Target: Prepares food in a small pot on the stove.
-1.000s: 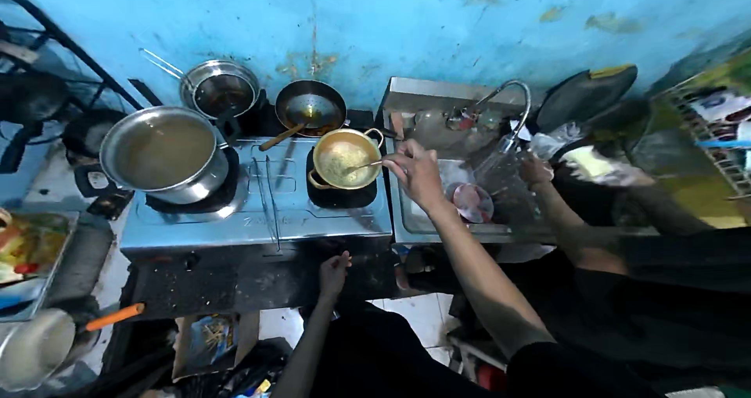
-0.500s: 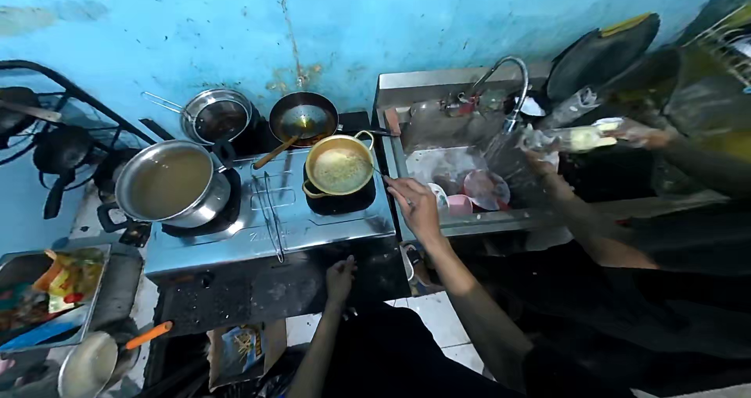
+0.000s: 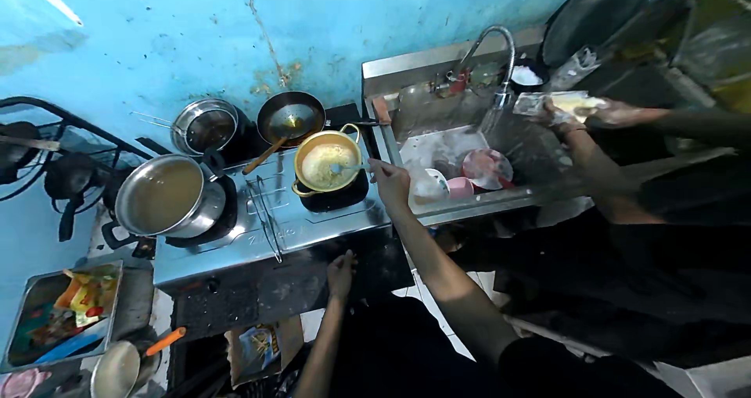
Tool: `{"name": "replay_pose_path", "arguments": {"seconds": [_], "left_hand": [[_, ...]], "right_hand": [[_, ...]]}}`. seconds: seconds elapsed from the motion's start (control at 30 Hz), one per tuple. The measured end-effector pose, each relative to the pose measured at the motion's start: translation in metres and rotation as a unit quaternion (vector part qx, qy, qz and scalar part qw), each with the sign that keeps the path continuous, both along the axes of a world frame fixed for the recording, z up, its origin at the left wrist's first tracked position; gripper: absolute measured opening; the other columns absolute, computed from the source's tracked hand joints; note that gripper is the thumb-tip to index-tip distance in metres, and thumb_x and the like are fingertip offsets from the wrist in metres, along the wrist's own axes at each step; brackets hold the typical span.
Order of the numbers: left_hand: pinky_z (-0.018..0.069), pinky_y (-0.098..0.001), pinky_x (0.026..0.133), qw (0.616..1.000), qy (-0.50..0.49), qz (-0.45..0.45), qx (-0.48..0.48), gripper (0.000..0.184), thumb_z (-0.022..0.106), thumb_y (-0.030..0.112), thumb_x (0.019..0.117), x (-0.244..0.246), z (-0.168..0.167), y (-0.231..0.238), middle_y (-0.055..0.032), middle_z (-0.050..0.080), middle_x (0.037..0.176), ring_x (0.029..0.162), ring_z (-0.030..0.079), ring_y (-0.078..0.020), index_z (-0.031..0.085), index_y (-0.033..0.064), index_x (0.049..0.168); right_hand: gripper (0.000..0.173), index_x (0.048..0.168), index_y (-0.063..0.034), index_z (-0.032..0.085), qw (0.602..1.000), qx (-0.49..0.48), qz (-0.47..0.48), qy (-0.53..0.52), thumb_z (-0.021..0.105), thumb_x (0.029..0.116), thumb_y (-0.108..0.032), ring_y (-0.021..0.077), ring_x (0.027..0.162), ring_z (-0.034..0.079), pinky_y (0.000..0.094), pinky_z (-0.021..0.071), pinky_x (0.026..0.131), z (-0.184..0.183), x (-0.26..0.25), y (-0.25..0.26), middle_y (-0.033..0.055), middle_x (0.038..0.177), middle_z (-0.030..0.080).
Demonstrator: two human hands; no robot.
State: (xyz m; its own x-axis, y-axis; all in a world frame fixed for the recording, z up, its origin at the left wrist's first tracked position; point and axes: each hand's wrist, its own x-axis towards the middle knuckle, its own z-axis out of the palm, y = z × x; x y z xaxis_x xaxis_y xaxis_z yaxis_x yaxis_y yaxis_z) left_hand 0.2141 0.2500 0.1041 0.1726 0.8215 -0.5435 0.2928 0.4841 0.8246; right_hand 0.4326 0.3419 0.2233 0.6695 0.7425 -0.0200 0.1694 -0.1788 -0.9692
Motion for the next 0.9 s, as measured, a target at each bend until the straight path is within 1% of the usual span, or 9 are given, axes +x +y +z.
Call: {"name": "replay_pose_path", "arguments": {"seconds": [0.1, 0.2, 0.27, 0.37, 0.47, 0.57, 0.63, 0.83, 0.9], "left_hand": [[0.0539, -0.0287, 0.059, 1.000, 0.000, 0.005, -0.001, 0.036, 0.055, 0.033, 0.1073, 0.001, -0.001, 0.000, -0.0059, 0.075, 0.091, 0.066, 0.065, -0.0124, 0.075, 0.0034, 0.106], [0.0546, -0.0283, 0.061, 1.000, -0.008, 0.003, -0.001, 0.036, 0.054, 0.033, 0.1078, 0.002, -0.003, -0.001, -0.0062, 0.075, 0.092, 0.068, 0.066, -0.0124, 0.074, 0.0027, 0.107], [0.0543, -0.0280, 0.061, 1.000, -0.010, 0.010, -0.004, 0.035, 0.054, 0.032, 0.1076, 0.002, -0.002, -0.002, -0.0062, 0.075, 0.093, 0.068, 0.066, -0.0123, 0.073, 0.0024, 0.107], [0.0538, -0.0276, 0.060, 1.000, -0.007, 0.015, -0.001, 0.034, 0.055, 0.031, 0.1073, 0.004, -0.002, -0.001, -0.0060, 0.075, 0.092, 0.068, 0.066, -0.0118, 0.073, 0.0018, 0.104], [0.0534, -0.0275, 0.059, 1.000, -0.002, 0.017, 0.003, 0.035, 0.056, 0.032, 0.1072, 0.004, -0.003, -0.002, -0.0061, 0.074, 0.090, 0.065, 0.064, -0.0119, 0.073, 0.0016, 0.102], [0.0544, -0.0288, 0.060, 1.000, 0.009, 0.014, 0.011, 0.035, 0.056, 0.032, 0.1068, 0.004, -0.001, -0.001, -0.0056, 0.075, 0.089, 0.065, 0.065, -0.0121, 0.074, 0.0023, 0.101], [0.0538, -0.0286, 0.059, 1.000, 0.009, 0.015, 0.017, 0.035, 0.057, 0.032, 0.1064, 0.004, -0.003, -0.001, -0.0052, 0.074, 0.088, 0.064, 0.064, -0.0117, 0.074, 0.0022, 0.099], [0.0577, -0.0320, 0.067, 0.997, 0.043, -0.008, 0.063, 0.034, 0.060, 0.032, 0.1048, 0.003, -0.008, 0.001, -0.0042, 0.074, 0.085, 0.069, 0.067, -0.0120, 0.074, 0.0032, 0.092], [0.0583, -0.0327, 0.069, 0.996, 0.053, -0.013, 0.069, 0.034, 0.060, 0.032, 0.1046, 0.003, -0.009, 0.002, -0.0037, 0.074, 0.084, 0.070, 0.068, -0.0123, 0.074, 0.0036, 0.091]], "right_hand": [[0.025, 0.118, -0.0118, 0.077, 0.997, 0.064, -0.038, -0.027, 0.058, 0.1056, -0.023, 0.0106, 0.071, 0.068, 0.0326, 0.0579, 0.068, -0.006, 0.007, 0.004, 0.0024, 0.097, 0.078], [0.025, 0.118, -0.0153, 0.078, 0.961, 0.045, 0.003, -0.271, 0.057, 0.1055, -0.021, 0.0159, 0.095, 0.072, 0.0384, 0.0580, 0.087, -0.004, 0.015, 0.004, 0.0034, 0.109, 0.076], [0.026, 0.119, -0.0171, 0.076, 0.936, 0.005, 0.059, -0.346, 0.054, 0.1065, -0.021, 0.0225, 0.104, 0.070, 0.0484, 0.0515, 0.094, 0.003, 0.015, 0.004, 0.0040, 0.115, 0.075], [0.025, 0.112, -0.0123, 0.079, 0.955, -0.004, 0.075, -0.287, 0.057, 0.1058, -0.024, 0.0226, 0.091, 0.072, 0.0451, 0.0576, 0.086, 0.010, 0.014, 0.011, 0.0072, 0.104, 0.076], [0.026, 0.111, -0.0127, 0.079, 0.995, -0.027, 0.064, -0.074, 0.057, 0.1056, -0.026, 0.0161, 0.083, 0.073, 0.0407, 0.0594, 0.080, 0.006, 0.022, 0.020, 0.0038, 0.099, 0.078], [0.029, 0.116, -0.0096, 0.077, 0.993, -0.025, 0.044, 0.105, 0.055, 0.1071, -0.026, 0.0139, 0.075, 0.069, 0.0353, 0.0575, 0.073, 0.001, 0.028, 0.024, 0.0044, 0.097, 0.077], [0.029, 0.117, -0.0080, 0.076, 0.988, -0.005, 0.026, 0.149, 0.055, 0.1074, -0.025, 0.0127, 0.073, 0.067, 0.0320, 0.0558, 0.070, -0.001, 0.029, 0.025, 0.0047, 0.098, 0.077], [0.026, 0.118, -0.0121, 0.077, 0.994, 0.094, 0.029, -0.053, 0.056, 0.1066, -0.023, 0.0072, 0.067, 0.064, 0.0286, 0.0540, 0.065, 0.001, 0.026, 0.019, 0.0011, 0.098, 0.078], [0.025, 0.119, -0.0118, 0.077, 0.971, 0.126, 0.082, -0.186, 0.057, 0.1059, -0.018, 0.0082, 0.084, 0.070, 0.0295, 0.0580, 0.079, 0.007, 0.024, 0.012, 0.0023, 0.107, 0.077]]}}
